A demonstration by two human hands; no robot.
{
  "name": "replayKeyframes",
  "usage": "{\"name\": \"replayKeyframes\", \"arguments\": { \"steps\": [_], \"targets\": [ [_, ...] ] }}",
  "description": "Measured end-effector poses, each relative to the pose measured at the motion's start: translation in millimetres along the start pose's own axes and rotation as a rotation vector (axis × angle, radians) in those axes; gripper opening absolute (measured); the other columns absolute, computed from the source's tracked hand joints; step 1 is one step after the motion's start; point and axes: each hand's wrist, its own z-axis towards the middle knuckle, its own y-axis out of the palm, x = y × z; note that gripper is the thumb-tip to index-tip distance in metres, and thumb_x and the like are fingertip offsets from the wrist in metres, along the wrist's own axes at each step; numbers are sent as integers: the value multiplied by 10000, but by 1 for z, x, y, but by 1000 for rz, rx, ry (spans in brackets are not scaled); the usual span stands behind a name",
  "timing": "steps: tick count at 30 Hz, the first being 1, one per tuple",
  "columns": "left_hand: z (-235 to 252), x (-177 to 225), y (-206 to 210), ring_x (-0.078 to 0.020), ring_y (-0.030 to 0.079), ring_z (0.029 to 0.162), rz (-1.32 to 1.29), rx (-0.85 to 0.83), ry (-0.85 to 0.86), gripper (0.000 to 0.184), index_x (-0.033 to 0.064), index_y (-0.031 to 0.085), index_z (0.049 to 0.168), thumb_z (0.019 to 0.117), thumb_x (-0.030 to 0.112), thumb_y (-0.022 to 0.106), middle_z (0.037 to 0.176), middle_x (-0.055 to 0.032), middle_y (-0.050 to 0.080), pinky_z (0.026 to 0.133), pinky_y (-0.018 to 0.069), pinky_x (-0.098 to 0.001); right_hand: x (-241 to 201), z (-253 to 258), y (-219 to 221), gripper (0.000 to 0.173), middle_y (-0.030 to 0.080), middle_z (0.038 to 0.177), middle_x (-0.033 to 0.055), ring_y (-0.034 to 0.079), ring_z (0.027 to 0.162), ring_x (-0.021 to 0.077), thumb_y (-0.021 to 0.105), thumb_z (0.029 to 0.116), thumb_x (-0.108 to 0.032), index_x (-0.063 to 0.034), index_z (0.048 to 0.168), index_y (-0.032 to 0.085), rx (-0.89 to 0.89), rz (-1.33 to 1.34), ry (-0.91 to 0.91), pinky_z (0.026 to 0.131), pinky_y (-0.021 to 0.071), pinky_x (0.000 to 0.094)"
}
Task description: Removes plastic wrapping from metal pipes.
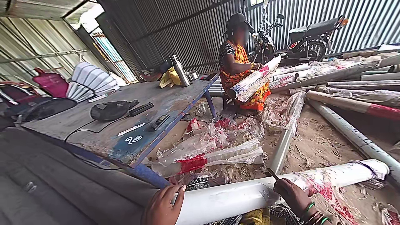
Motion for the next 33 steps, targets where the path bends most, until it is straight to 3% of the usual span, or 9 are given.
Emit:
{"name": "replayKeyframes", "arguments": {
  "steps": [2, 5, 8, 14, 18, 23, 33],
  "targets": [
    [2, 0, 1, -421, 726, 901, -2, 9, 5, 338, 14, 783, 931, 945, 282, 578, 961, -196, 755, 770, 540, -617, 1, 0, 1, 184, 712, 960, 250, 714, 868, 420, 697, 931, -107, 64, 995, 722, 124, 27, -9, 782, 551, 603],
    [6, 0, 1, -416, 727, 904, -7, 11, 7, 342, 9, 780, 938, 950, 279, 571, 968, -201, 753, 775, 540, -614, 2, 1, -4, 261, 696, 938, 224, 679, 811, 387, 684, 949, -182, 39, 1081, 727, 147, 51, 25, 751, 529, 587],
    [11, 0, 2, -415, 724, 888, -18, 15, 18, 356, 5, 776, 933, 956, 288, 560, 945, -204, 750, 772, 539, -608, 3, 2, -6, 348, 689, 968, 225, 673, 810, 384, 683, 950, -247, 28, 1161, 710, 71, 20, 53, 737, 525, 590],
    [12, 0, 3, -420, 721, 895, -21, 11, 5, 369, 7, 776, 941, 962, 302, 555, 949, -207, 748, 772, 532, -616, 0, 8, -6, 500, 669, 1142, 254, 672, 972, 414, 735, 940, -327, 0, 1308, 651, -155, -88, 140, 869, 524, 580],
    [10, 0, 2, -414, 724, 903, -15, 14, 9, 353, 10, 779, 941, 958, 285, 559, 956, -200, 752, 782, 536, -612, 1, 8, -2, 411, 664, 1124, 247, 672, 985, 402, 713, 961, -296, -1, 1243, 672, -191, -91, 131, 876, 527, 567],
    [8, 0, 1, -424, 719, 917, -23, 3, 11, 355, 1, 776, 947, 961, 285, 564, 964, -208, 749, 797, 532, -613, -4, 4, 0, 205, 688, 1059, 243, 691, 964, 412, 651, 978, -135, 25, 1086, 717, -108, -80, 67, 847, 543, 566],
    [3, 0, 3, -418, 720, 928, -3, 8, -15, 369, 17, 782, 950, 964, 309, 556, 986, -197, 753, 794, 527, -623, -2, 8, -4, 178, 691, 1085, 267, 689, 1004, 438, 609, 985, -62, 55, 1070, 712, -193, -82, 22, 884, 529, 586]
  ]
}}
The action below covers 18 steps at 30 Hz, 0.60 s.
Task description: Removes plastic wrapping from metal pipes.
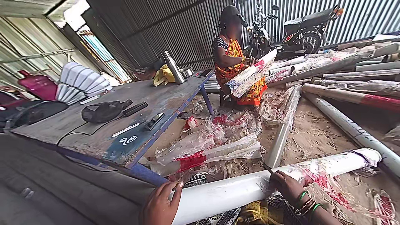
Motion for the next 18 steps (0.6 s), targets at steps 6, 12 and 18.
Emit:
{"name": "replayKeyframes", "arguments": {
  "steps": [6, 12, 18],
  "targets": [
    [-1, -1, 2, -457, 708, 919, 22, -13, -32, 437, 1, 771, 944, 979, 359, 523, 969, -230, 740, 773, 500, -665, -5, -7, -5, 216, 685, 1102, 267, 681, 1026, 434, 577, 1015, -92, 65, 1100, 699, -70, 0, 1, 897, 519, 585],
    [-1, 3, -4, -513, 662, 1015, 18, -144, -95, 448, -4, 751, 1028, 995, 386, 532, 1048, -266, 715, 835, 440, -718, -14, -24, 3, 212, 688, 1104, 261, 688, 1006, 427, 584, 1009, -98, 67, 1072, 701, 36, 30, 52, 873, 523, 586],
    [0, 3, -7, -501, 658, 1022, 10, -172, -83, 465, 14, 750, 1037, 1001, 421, 527, 1042, -253, 714, 840, 437, -711, -11, -33, 15, 196, 693, 1010, 241, 697, 912, 392, 621, 980, -104, 74, 1005, 698, 162, 54, 5, 819, 543, 547]
  ]
}}
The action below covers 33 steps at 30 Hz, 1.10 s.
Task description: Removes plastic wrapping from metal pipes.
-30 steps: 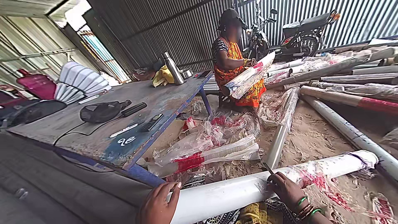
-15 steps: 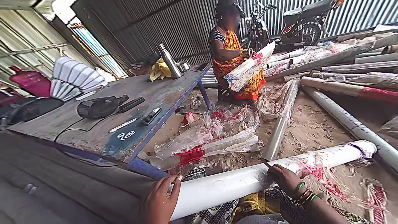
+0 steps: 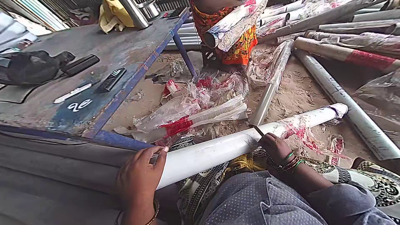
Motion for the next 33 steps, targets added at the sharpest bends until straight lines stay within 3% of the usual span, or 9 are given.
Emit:
{"name": "replayKeyframes", "arguments": {
  "steps": [3, 6, 9, 12, 18, 23, 26, 31, 33],
  "targets": [
    [0, -2, 1, -497, 662, 1011, -16, 3, 9, 469, 21, 751, 1045, 1003, 427, 520, 1042, -253, 715, 828, 446, -703, 3, -1, 2, 207, 700, 990, 235, 704, 873, 373, 645, 969, -127, 69, 998, 704, 81, -3, -23, 790, 557, 524],
    [0, -3, 2, -491, 672, 975, -19, 39, 25, 500, 24, 752, 1030, 1001, 454, 500, 1014, -252, 717, 801, 454, -693, 6, 1, -3, 260, 700, 1006, 231, 682, 837, 342, 643, 977, -175, 54, 1074, 719, 175, 8, 20, 762, 539, 506],
    [-1, -6, 5, -485, 677, 974, -31, 63, 30, 508, 30, 754, 1031, 1003, 466, 494, 1018, -252, 720, 802, 458, -682, 5, 7, -14, 284, 697, 1061, 225, 674, 940, 328, 607, 1004, -193, 40, 1120, 718, 250, 36, 96, 845, 517, 493],
    [-3, -7, 6, -481, 678, 985, -41, 79, 39, 509, 28, 754, 1027, 1012, 465, 492, 1032, -253, 723, 822, 461, -671, 2, 15, -20, 281, 703, 1073, 221, 678, 951, 315, 608, 1008, -204, 32, 1100, 728, 164, 27, 87, 858, 517, 483],
    [-9, -14, 9, -455, 692, 942, -73, 122, 65, 479, 30, 762, 1008, 1017, 431, 500, 1021, -241, 734, 800, 473, -637, -14, 34, -6, 268, 693, 1044, 215, 664, 843, 308, 645, 978, -188, 28, 1119, 717, -52, -44, -5, 774, 529, 484],
    [-12, -14, 9, -461, 691, 956, -75, 131, 63, 469, 8, 756, 1015, 1020, 411, 514, 1030, -261, 726, 809, 483, -634, -25, 52, -3, 251, 701, 1040, 222, 682, 864, 333, 637, 974, -155, 34, 1118, 720, -141, -109, -40, 800, 540, 507],
    [-14, -15, 8, -438, 693, 955, -91, 141, 69, 449, 1, 756, 1016, 1020, 389, 530, 1020, -262, 725, 833, 486, -598, -33, 60, -7, 248, 691, 1093, 250, 684, 955, 386, 632, 988, -147, 52, 1115, 708, -249, -173, 28, 865, 522, 554],
    [-19, -26, 13, -399, 694, 986, -155, 150, 86, 427, 2, 753, 1013, 1019, 379, 553, 1022, -247, 727, 872, 497, -558, -41, 65, -3, 284, 680, 1115, 264, 674, 1022, 425, 577, 1031, -185, 57, 1127, 689, -298, -306, 120, 880, 502, 592],
    [-22, -29, 14, -392, 691, 1006, -176, 135, 76, 427, 3, 753, 1016, 1016, 383, 559, 1035, -242, 726, 880, 500, -555, -36, 60, 3, 269, 689, 1072, 267, 691, 982, 437, 565, 1024, -163, 64, 1095, 690, -209, -321, 52, 838, 525, 603]
  ]
}}
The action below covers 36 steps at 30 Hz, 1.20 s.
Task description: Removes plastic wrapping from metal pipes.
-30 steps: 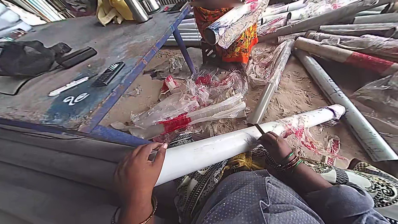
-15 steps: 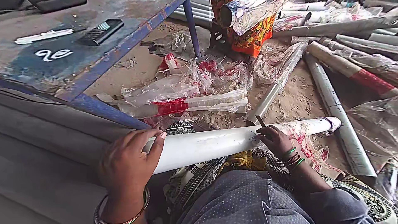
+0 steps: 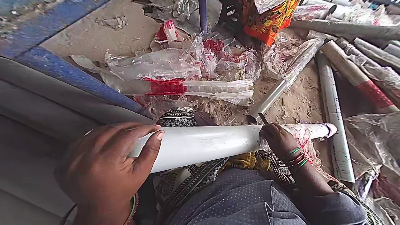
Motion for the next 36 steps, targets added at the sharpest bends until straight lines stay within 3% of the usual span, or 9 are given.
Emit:
{"name": "replayKeyframes", "arguments": {
  "steps": [2, 4, 8, 11, 19, 23, 27, 33, 36],
  "targets": [
    [-3, -4, 1, -381, 687, 1018, -25, -6, -7, 416, 4, 750, 1022, 1012, 378, 568, 1047, -240, 722, 884, 503, -544, 8, -2, 12, 243, 699, 977, 256, 708, 870, 404, 569, 1000, -136, 72, 1032, 690, 211, 43, -75, 755, 552, 565],
    [-6, -6, 1, -376, 685, 1022, -52, -5, -12, 416, -8, 745, 1017, 1009, 371, 574, 1049, -247, 719, 884, 504, -535, 16, -3, 13, 256, 694, 949, 221, 689, 832, 323, 546, 1015, -150, 62, 1027, 689, 317, 93, -76, 755, 549, 484],
    [-10, -8, 1, -349, 685, 1030, -94, -12, -14, 408, -16, 737, 1017, 1006, 359, 578, 1049, -246, 716, 899, 508, -504, 27, -5, 7, 325, 705, 948, 174, 681, 824, 262, 552, 1023, -265, 11, 1036, 724, 233, 104, -70, 759, 543, 449],
    [-13, -12, 2, -334, 683, 1042, -133, -12, -7, 374, -14, 734, 1026, 1001, 333, 597, 1054, -238, 713, 916, 513, -487, 26, -7, 8, 240, 684, 929, 174, 645, 751, 260, 643, 960, -202, 9, 1040, 726, 148, 92, -97, 691, 535, 445],
    [-12, -11, 3, -319, 687, 1024, -173, 18, 7, 346, -26, 731, 1017, 990, 302, 627, 1023, -232, 713, 931, 523, -471, 8, -5, 5, 170, 704, 873, 211, 701, 762, 389, 643, 922, -123, 27, 937, 721, 149, -112, -172, 665, 551, 557],
    [-11, -9, 2, -334, 681, 1039, -166, 16, 6, 360, -27, 729, 1028, 994, 313, 617, 1036, -242, 708, 937, 516, -484, 13, -5, 13, 184, 688, 816, 212, 691, 699, 372, 620, 919, -124, 47, 917, 690, 270, -134, -225, 608, 549, 516],
    [-12, -10, 3, -334, 688, 1012, -178, 30, 11, 364, -20, 730, 1023, 996, 321, 607, 1018, -242, 712, 926, 521, -481, 24, -9, 6, 293, 677, 875, 177, 636, 765, 224, 549, 1008, -219, 36, 989, 691, 368, 26, -92, 714, 519, 382],
    [-9, -11, 3, -312, 678, 1033, -229, 17, 30, 362, -47, 708, 1031, 1009, 296, 593, 1022, -240, 707, 947, 514, -449, 23, -13, 2, 219, 705, 937, 173, 670, 759, 300, 669, 955, -196, 1, 1025, 737, 124, -3, -82, 689, 540, 506],
    [-11, -10, 2, -325, 680, 1025, -218, 21, 17, 358, -48, 715, 1029, 1005, 291, 599, 1016, -247, 706, 945, 516, -464, 18, -13, 6, 175, 712, 946, 210, 705, 804, 370, 641, 947, -129, 21, 966, 731, 141, -78, -101, 695, 553, 559]
  ]
}}
